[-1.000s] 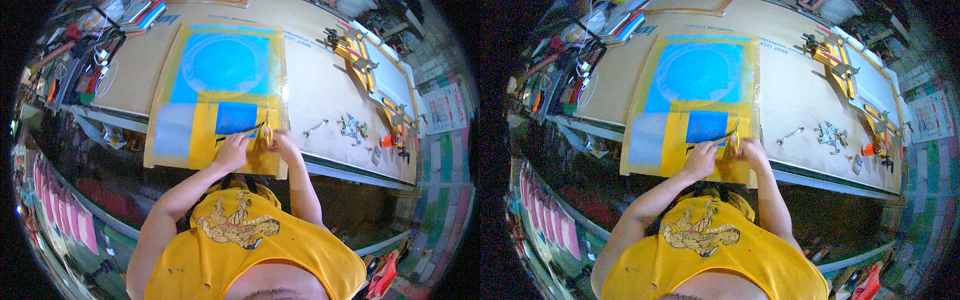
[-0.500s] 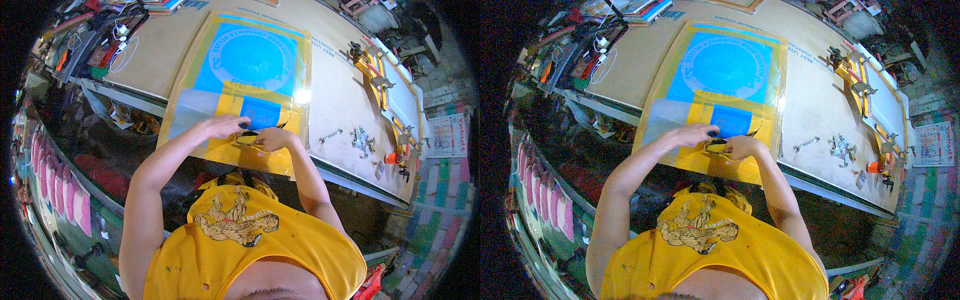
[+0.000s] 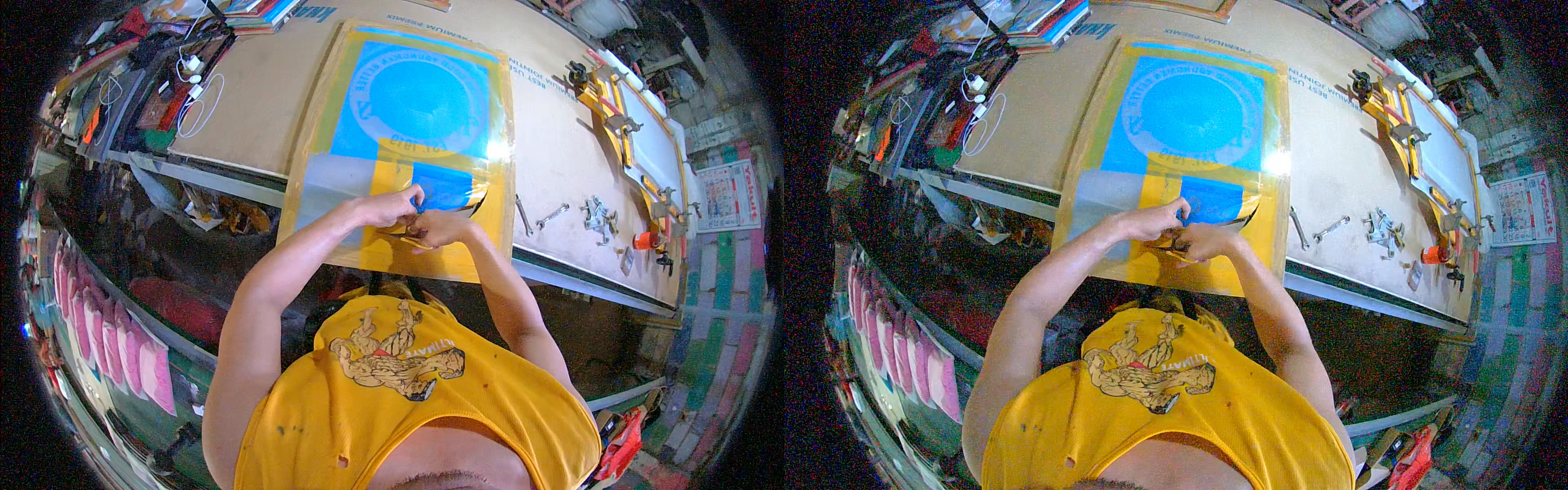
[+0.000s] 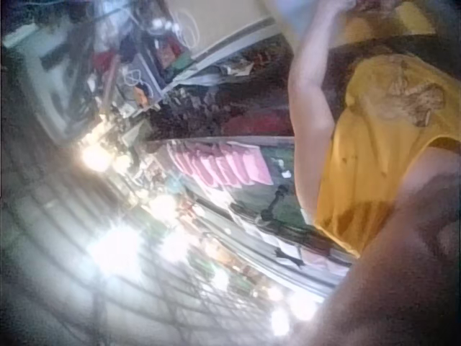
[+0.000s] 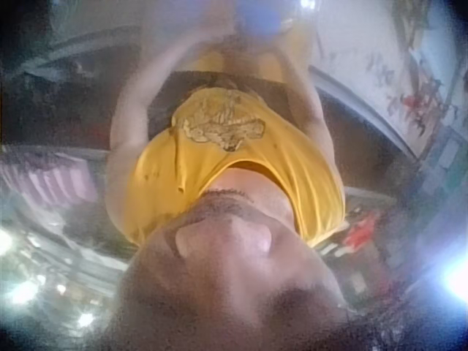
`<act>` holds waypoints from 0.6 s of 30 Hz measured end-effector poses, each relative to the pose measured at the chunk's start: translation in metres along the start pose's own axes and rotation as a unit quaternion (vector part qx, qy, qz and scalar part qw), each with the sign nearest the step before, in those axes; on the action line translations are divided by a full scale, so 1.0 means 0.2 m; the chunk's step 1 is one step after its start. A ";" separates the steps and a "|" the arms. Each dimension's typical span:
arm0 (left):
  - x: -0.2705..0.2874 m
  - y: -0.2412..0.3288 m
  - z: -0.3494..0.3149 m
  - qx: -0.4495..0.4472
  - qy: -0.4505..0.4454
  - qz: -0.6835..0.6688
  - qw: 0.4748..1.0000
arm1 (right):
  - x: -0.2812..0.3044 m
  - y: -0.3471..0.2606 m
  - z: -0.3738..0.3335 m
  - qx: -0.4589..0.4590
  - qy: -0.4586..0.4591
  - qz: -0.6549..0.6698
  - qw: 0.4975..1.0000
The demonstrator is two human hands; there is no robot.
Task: The person assembles a lightbox frame by tightening corner brackets with a wrench, then uses scissors to trim excess yellow and blue tape from the edges of the lightbox surface.
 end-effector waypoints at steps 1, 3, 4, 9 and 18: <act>0.01 0.00 -0.01 -0.013 0.008 0.007 1.000 | 0.00 0.01 0.02 -0.021 -0.001 0.031 0.999; 0.03 0.00 -0.02 -0.040 0.026 0.021 0.999 | 0.01 0.01 0.03 -0.065 -0.004 0.092 0.994; 0.05 -0.01 -0.03 -0.040 0.041 -0.006 0.998 | 0.03 -0.03 0.03 -0.018 0.035 0.057 0.998; 0.10 -0.01 -0.09 -0.015 0.055 -0.109 0.992 | 0.03 -0.14 0.01 0.057 0.119 -0.004 0.991; 0.21 0.06 0.09 -0.074 0.082 -0.176 0.978 | -0.04 -0.48 0.28 0.116 0.166 0.037 0.979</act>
Point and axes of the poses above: each hand's wrist, its own z-axis towards the middle knuckle, its own x-axis out of the back of the hand, y = z × x, the point moved 8 cm from there along z, towards the middle knuckle, and after that the axes turned 12 degrees about -y, right-handed, at the moved point
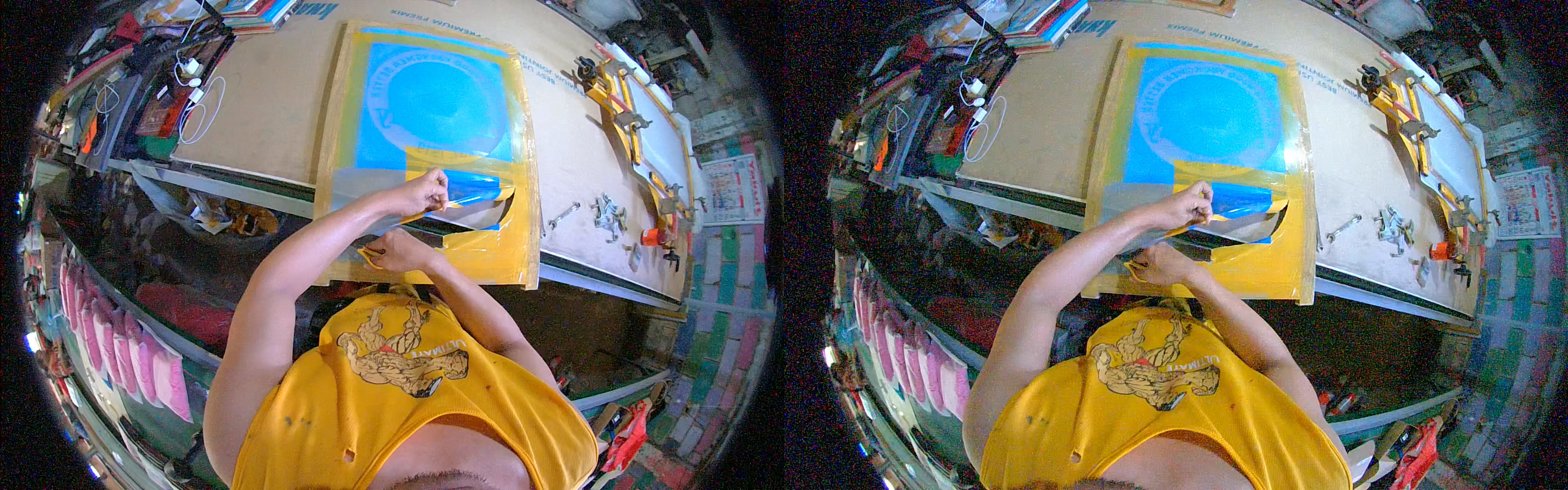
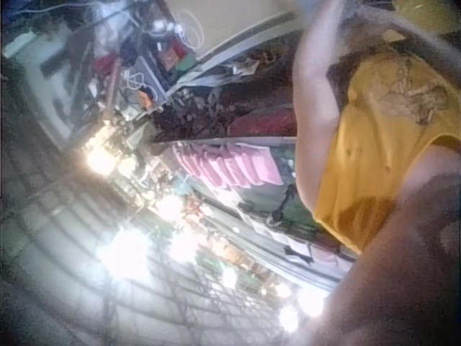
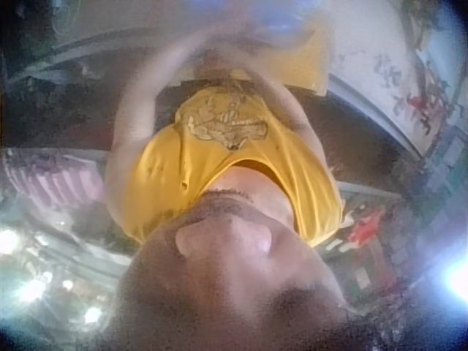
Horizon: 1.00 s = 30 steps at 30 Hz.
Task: The person assembles a lightbox frame by tightening corner brackets with a wrench, then uses scissors to trim excess yellow and blue tape from the edges of the lightbox surface.
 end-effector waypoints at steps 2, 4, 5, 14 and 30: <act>0.04 0.02 0.01 0.006 -0.021 0.038 0.999 | 0.02 -0.01 -0.02 -0.048 0.007 0.004 0.999; 0.11 0.09 -0.04 -0.042 -0.012 0.108 0.993 | 0.02 0.03 -0.11 -0.095 0.006 0.057 0.994; 0.16 0.11 -0.09 -0.059 0.005 0.164 0.985 | 0.01 0.06 -0.17 -0.119 0.007 0.083 0.989; 0.57 -0.26 -1.06 0.337 0.406 0.271 0.805 | -0.23 0.17 -0.70 -0.143 0.241 0.440 0.853; 0.51 -0.31 -1.10 0.393 0.471 0.069 0.787 | -0.10 0.05 -0.91 -0.066 0.553 0.528 0.641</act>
Point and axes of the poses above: each hand's wrist, its own z-axis towards the middle knuckle, its own x-axis out of the back of the hand, y = z × x, the point moved 8 cm from there along z, towards the middle knuckle, and after that the axes turned 12 degrees about -y, right-handed, at the moved point
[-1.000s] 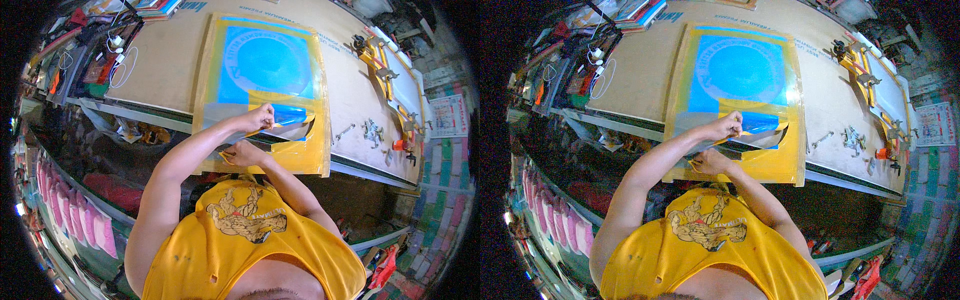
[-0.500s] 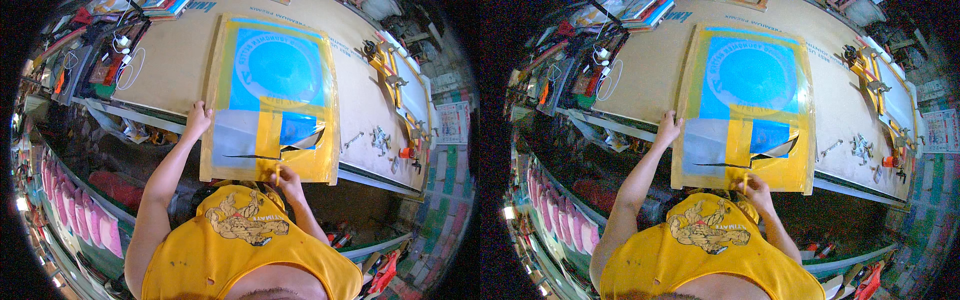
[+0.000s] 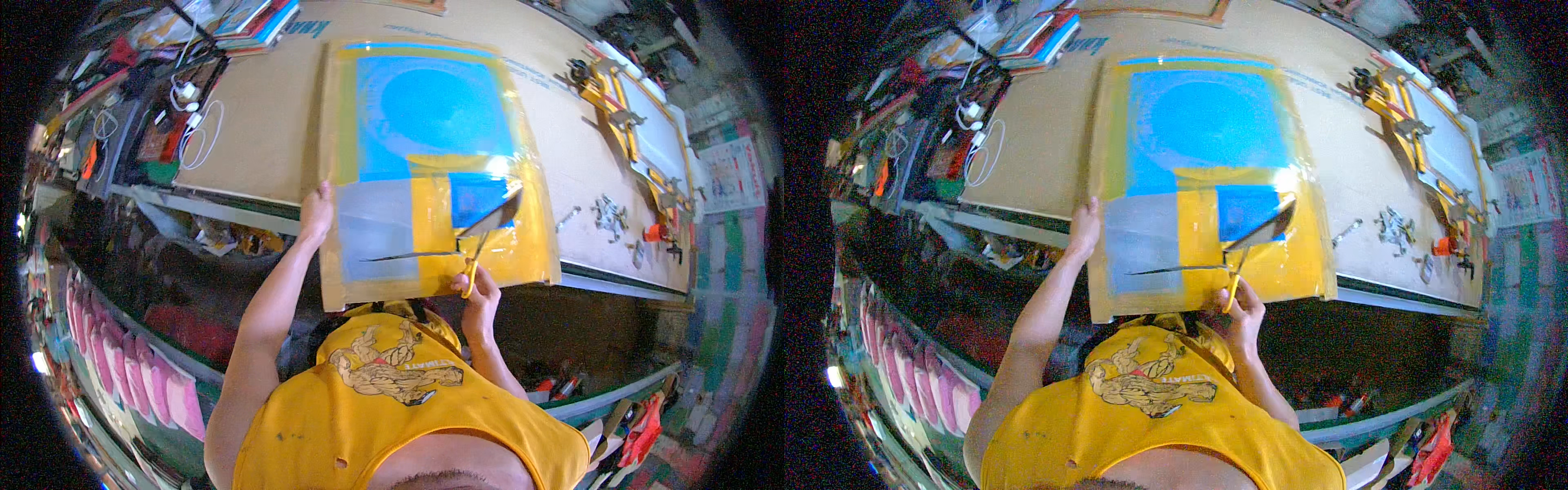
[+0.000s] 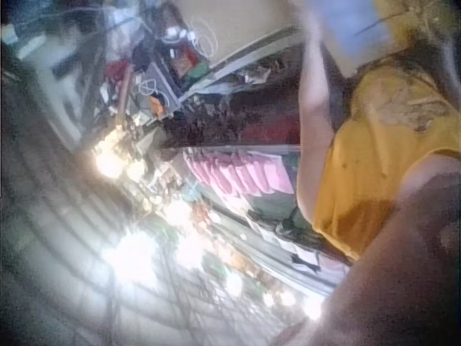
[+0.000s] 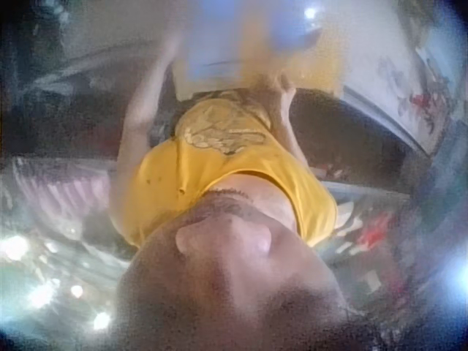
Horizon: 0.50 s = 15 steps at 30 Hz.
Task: The person assembles a lightbox frame by tightening corner brackets with a wrench, then uses scissors to trim excess yellow and blue tape from the edges of the lightbox surface.
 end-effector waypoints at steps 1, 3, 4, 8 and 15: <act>-0.01 -0.05 0.01 -0.036 0.002 -0.084 0.996 | 0.01 -0.02 0.01 0.010 -0.013 0.002 1.000; 0.03 -0.08 -0.03 0.030 -0.001 -0.123 0.992 | 0.06 -0.01 0.05 0.026 -0.034 -0.001 0.999; 0.05 -0.05 -0.08 0.061 -0.006 -0.146 0.987 | 0.10 -0.01 0.08 0.044 -0.043 -0.010 0.998; -0.05 -0.24 -0.04 0.047 0.041 -0.299 0.952 | 0.31 -0.04 0.25 0.116 -0.092 -0.041 0.988; -0.45 -0.12 -0.12 0.063 0.095 -0.424 0.899 | 0.85 -0.12 0.51 0.191 0.040 0.128 0.972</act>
Point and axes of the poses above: each hand's wrist, its own z-axis towards the middle knuckle, its own x-axis out of the back of the hand, y = z × x, the point moved 8 cm from there along z, towards the middle knuckle, and after that the axes turned 12 degrees about -y, right-handed, at the moved point
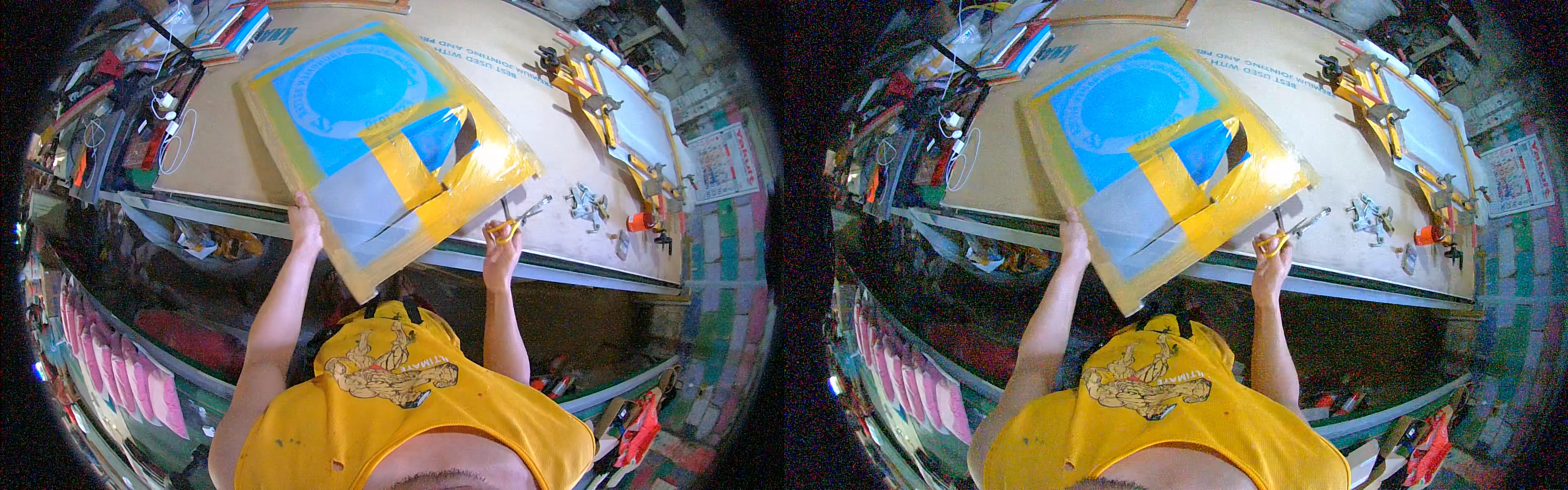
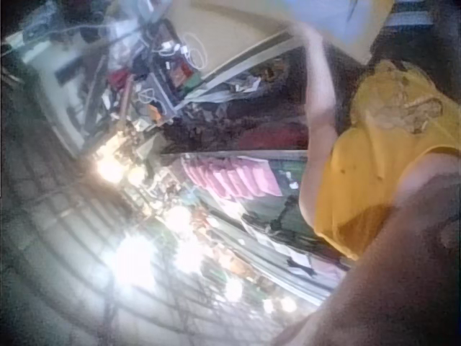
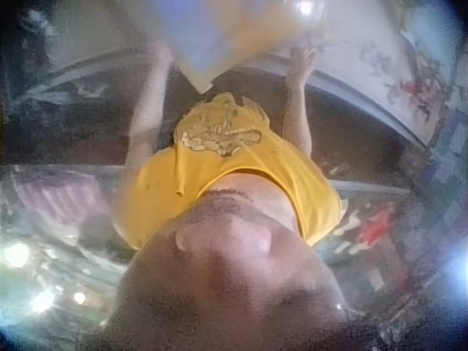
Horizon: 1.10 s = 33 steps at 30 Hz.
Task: The person assembles a lightbox frame by tightening corner brackets with a wrench, then uses scissors to trim excess yellow and blue tape from the edges of the lightbox surface.
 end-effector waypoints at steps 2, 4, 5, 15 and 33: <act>-0.23 0.09 -0.22 0.017 0.013 0.008 1.000 | 0.07 0.05 0.09 -0.060 0.031 0.053 0.996; -0.40 0.04 -0.29 0.029 0.001 -0.049 0.998 | 0.32 0.20 0.29 -0.087 -0.003 0.070 0.994; -0.46 0.01 -0.32 0.035 0.001 -0.080 0.996 | 0.40 0.26 0.39 -0.105 -0.025 0.077 0.991; -0.79 -0.31 -0.36 0.083 -0.060 -0.185 0.977 | 0.35 -0.25 0.27 -0.023 -0.024 -0.168 0.985; -1.02 -0.22 -0.68 -0.034 -0.021 -0.371 0.928 | 0.46 -0.27 0.24 -0.058 -0.053 -0.284 0.956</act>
Point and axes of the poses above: each hand's wrist, its own z-axis towards the middle knuckle, its own x-axis out of the back of the hand, y = z × x, the point moved 8 cm from there along z, towards the middle knuckle, and after that the axes turned 12 degrees about -y, right-handed, at the moved point
